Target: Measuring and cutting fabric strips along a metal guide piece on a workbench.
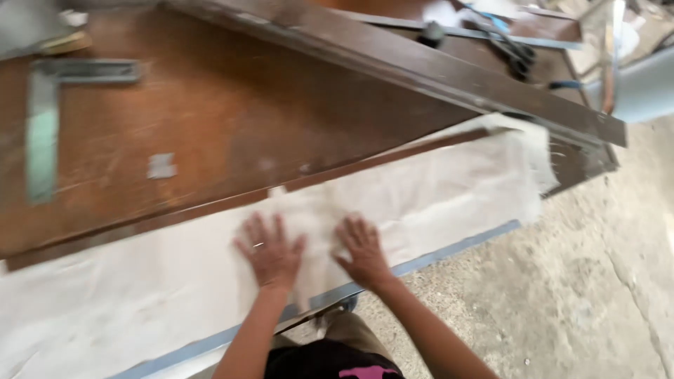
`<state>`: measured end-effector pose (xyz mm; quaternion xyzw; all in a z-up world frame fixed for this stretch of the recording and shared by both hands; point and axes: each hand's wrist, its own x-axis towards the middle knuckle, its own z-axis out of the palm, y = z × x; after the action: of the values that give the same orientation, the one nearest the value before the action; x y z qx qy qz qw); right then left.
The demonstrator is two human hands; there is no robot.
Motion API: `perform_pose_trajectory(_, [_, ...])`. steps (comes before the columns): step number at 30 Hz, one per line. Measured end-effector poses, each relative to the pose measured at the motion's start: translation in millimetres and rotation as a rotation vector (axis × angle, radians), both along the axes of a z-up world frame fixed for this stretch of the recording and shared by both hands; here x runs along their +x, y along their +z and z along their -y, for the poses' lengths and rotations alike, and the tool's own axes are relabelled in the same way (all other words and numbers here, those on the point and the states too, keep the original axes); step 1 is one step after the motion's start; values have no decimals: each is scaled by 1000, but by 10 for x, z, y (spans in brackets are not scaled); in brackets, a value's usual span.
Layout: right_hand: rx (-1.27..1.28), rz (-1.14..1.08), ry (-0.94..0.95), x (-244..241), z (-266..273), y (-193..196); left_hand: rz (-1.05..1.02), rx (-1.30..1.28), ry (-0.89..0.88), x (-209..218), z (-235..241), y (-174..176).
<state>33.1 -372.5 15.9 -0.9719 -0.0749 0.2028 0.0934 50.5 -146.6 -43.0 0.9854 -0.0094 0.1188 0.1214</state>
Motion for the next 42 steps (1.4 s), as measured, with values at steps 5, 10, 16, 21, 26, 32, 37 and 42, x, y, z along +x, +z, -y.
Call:
perform_pose_trajectory(5, [94,7,8,-130,673,9,-166,-29,32,59,-29,182])
perform_pose_trajectory(10, [13,-78,-122,67,1946,257,-185,80,49,30,-25,164])
perform_pose_trajectory(16, [-5,94,-250,550,3327,-119,-78,120,112,115,188,72])
perform_pose_trajectory(21, [67,161,-325,1098,4030,-175,193,111,18,711,1662,264])
perform_pose_trajectory(26, [-25,412,-527,1692,4775,-538,218,68,-74,1372,2751,126])
perform_pose_trajectory(32, [135,262,-860,2132,5370,-565,256,83,-113,1677,3148,48])
perform_pose_trajectory(37, [295,196,-973,2257,5782,-1018,242,35,-119,1781,3472,119])
perform_pose_trajectory(42, [263,222,-913,2250,5607,-635,240,13,-84,1889,3668,176])
